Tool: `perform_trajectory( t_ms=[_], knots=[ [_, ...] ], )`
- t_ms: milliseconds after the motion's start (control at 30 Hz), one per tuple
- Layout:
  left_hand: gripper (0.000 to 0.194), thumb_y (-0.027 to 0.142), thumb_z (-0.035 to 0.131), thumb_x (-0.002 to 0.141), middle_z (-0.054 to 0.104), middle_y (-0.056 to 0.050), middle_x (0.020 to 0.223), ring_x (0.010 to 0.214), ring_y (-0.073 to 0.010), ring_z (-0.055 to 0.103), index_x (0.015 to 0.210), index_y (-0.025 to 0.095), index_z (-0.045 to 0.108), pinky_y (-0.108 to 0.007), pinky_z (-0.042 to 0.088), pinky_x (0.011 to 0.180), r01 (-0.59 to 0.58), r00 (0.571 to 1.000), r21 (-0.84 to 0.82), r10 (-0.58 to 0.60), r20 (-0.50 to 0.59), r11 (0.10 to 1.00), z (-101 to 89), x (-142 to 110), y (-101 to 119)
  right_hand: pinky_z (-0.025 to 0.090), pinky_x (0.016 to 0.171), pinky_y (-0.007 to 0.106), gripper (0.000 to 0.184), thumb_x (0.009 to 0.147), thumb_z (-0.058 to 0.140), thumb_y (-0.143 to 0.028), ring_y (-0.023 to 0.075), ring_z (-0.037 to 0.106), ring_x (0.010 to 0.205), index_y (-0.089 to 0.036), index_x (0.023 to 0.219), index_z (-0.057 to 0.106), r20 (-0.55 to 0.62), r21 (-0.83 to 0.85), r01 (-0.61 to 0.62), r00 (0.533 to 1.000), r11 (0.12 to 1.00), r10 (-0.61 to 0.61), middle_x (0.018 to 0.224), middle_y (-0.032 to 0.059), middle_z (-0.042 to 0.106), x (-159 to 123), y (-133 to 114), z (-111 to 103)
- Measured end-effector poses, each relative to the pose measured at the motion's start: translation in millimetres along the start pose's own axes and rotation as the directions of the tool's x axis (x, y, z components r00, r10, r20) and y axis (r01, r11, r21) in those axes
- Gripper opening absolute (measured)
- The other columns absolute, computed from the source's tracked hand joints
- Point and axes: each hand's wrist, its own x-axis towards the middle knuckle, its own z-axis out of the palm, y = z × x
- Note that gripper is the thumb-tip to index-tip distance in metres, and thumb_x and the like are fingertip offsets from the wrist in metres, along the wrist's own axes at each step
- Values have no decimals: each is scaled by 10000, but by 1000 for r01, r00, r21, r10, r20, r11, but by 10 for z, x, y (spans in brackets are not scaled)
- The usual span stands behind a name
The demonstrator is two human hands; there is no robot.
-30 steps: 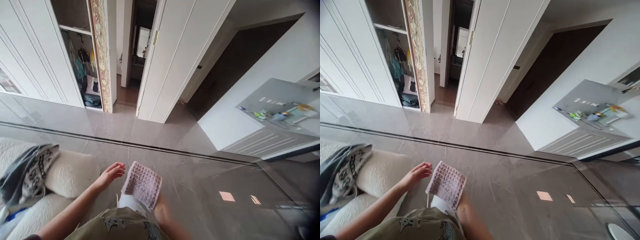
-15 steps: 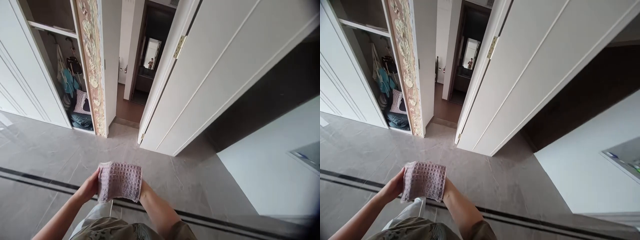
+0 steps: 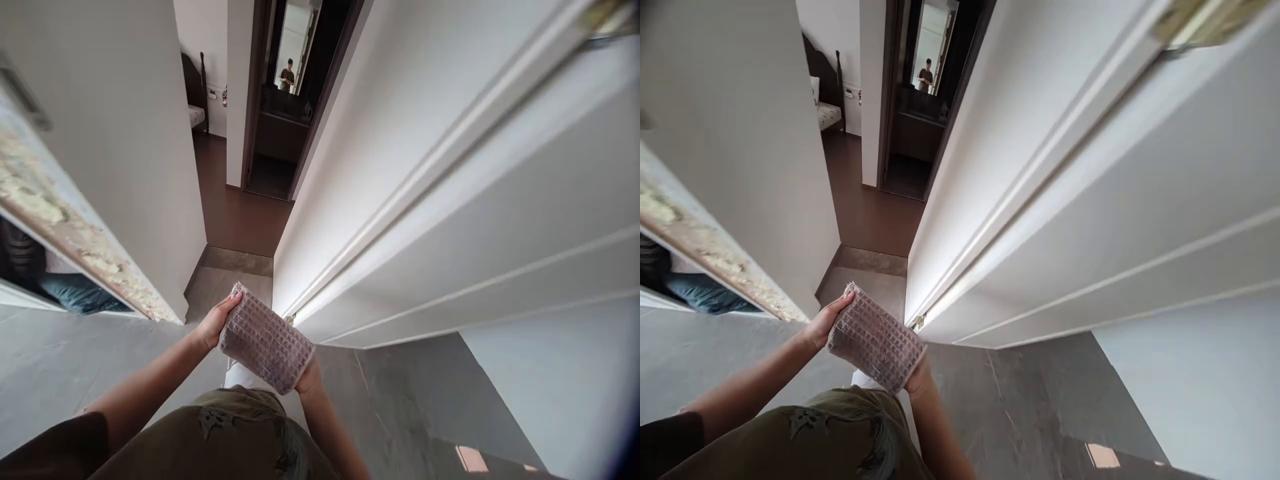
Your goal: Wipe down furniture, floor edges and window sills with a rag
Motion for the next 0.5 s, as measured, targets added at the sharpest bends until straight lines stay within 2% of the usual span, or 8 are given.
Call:
perform_trajectory(
  t_ms=[67,167,267,367,433,500],
  knots=[
    [144,301,580,911,708,-40,770,695,-203,716,976,173,594,-329,595,710,-19,998,-32,17,-62,999,93,667,471,581,669,358,591,936,169,-334,208,750,855,-181,722,698,14,205,-128,992,970,128,581,60,684,982,-152,40],
    [227,320,515,951,734,-62,826,751,-219,732,1081,165,618,-338,603,718,-49,981,-99,29,-194,994,74,1536,1222,579,784,400,529,896,312,-530,248,733,926,-178,769,686,202,428,-323,945,844,259,697,99,721,2421,-493,156],
    [263,310,496,963,740,-62,797,728,-221,734,1125,160,640,-333,611,693,-123,935,-135,69,-349,983,-84,2309,1988,554,855,454,591,878,319,-640,271,714,941,-172,772,664,459,478,-481,850,735,258,776,118,728,3777,-880,337],
    [210,295,567,929,732,-62,736,674,-220,726,1042,153,674,-315,612,650,-192,885,-117,120,-451,974,-270,3181,2693,532,896,488,629,879,322,-688,283,703,945,-161,814,660,656,481,-627,721,613,223,827,121,731,5063,-1173,540],
    [168,274,578,921,722,-71,701,624,-216,713,943,144,681,-307,606,616,-209,885,-134,129,-447,969,-332,3879,3116,527,906,501,646,882,327,-700,289,700,946,-150,854,665,715,479,-699,662,531,227,849,126,735,5885,-1290,650],
    [182,268,560,929,712,-81,672,577,-214,696,863,139,670,-311,597,589,-181,912,-188,93,-401,965,-289,4634,3520,528,908,502,674,899,295,-694,292,700,961,-138,902,677,714,507,-723,657,470,242,872,135,741,6654,-1373,711]
  ],
)
